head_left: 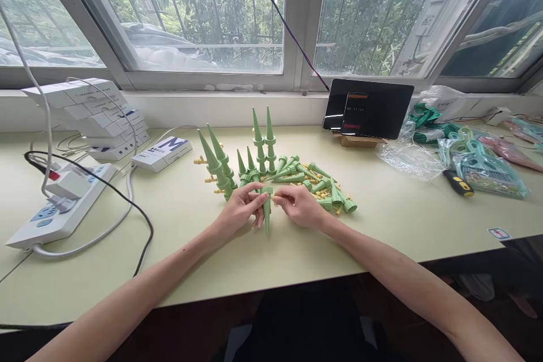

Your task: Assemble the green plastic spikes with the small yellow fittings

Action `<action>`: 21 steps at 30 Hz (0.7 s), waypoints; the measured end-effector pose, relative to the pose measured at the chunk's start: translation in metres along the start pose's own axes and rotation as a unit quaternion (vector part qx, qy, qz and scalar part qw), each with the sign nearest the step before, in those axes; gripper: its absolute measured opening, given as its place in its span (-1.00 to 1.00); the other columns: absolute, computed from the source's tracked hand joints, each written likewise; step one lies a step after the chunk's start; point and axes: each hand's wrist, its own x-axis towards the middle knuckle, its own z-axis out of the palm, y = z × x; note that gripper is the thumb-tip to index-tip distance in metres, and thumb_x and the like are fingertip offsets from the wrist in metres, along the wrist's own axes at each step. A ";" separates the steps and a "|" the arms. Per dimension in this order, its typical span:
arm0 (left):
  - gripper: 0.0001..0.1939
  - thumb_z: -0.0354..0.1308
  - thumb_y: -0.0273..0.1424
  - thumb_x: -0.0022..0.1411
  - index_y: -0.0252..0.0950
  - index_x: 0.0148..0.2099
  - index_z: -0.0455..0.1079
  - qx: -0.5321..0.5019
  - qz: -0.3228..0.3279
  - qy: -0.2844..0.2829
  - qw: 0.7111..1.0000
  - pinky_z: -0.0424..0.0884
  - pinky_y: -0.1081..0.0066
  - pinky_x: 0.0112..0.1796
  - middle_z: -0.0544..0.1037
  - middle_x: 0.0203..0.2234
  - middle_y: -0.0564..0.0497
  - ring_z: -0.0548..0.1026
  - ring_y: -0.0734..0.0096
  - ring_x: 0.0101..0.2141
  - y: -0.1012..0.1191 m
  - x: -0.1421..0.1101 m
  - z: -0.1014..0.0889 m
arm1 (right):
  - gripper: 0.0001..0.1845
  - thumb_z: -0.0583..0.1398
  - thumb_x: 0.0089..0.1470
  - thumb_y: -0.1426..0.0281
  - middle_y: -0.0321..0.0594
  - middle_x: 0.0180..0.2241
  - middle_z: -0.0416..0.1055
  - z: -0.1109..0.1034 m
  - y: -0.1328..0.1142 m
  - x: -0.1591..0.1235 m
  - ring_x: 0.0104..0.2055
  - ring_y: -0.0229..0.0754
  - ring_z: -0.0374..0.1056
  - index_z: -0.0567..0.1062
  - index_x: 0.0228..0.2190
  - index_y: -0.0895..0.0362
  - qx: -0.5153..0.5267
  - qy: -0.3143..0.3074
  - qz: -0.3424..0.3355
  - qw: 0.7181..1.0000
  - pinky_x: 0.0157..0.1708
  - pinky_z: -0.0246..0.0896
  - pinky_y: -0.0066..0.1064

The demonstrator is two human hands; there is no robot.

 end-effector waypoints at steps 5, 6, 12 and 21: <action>-0.73 0.14 -0.20 0.34 -0.29 -0.08 0.32 -0.027 -0.011 -0.008 1.000 0.35 0.54 -0.65 0.48 -0.62 0.10 0.41 0.52 -0.68 -0.003 0.001 -0.002 | -0.68 0.11 0.20 0.36 -0.34 -0.60 0.19 0.001 -0.001 0.000 -0.53 -0.32 0.04 0.28 -0.58 0.14 -0.016 0.013 -0.008 1.000 -0.47 0.00 -0.45; -0.74 0.14 -0.21 0.34 -0.29 -0.08 0.32 -0.027 -0.007 -0.008 1.000 0.35 0.54 -0.65 0.47 -0.62 0.11 0.41 0.52 -0.68 -0.003 0.001 -0.002 | -0.69 0.11 0.20 0.35 -0.35 -0.61 0.19 0.000 -0.001 0.000 -0.54 -0.32 0.04 0.30 -0.57 0.14 0.003 0.005 0.008 1.000 -0.49 0.00 -0.45; -0.74 0.15 -0.23 0.33 -0.31 -0.08 0.34 -0.002 0.025 0.004 1.000 0.37 0.52 -0.64 0.48 -0.60 0.10 0.41 0.53 -0.69 -0.001 0.000 0.000 | -0.72 0.10 0.21 0.30 -0.40 -0.71 0.18 -0.003 -0.004 0.000 -0.66 -0.34 0.07 0.37 -0.50 0.15 0.130 -0.060 0.097 0.985 -0.60 0.02 -0.47; -0.73 0.13 -0.18 0.34 -0.28 -0.08 0.32 -0.023 -0.020 -0.009 0.999 0.32 0.56 -0.66 0.48 -0.61 0.10 0.40 0.53 -0.68 -0.005 0.001 -0.002 | -0.69 0.11 0.19 0.40 -0.35 -0.60 0.18 0.000 -0.001 0.000 -0.53 -0.33 0.02 0.28 -0.59 0.15 -0.017 0.009 -0.010 1.000 -0.48 -0.02 -0.45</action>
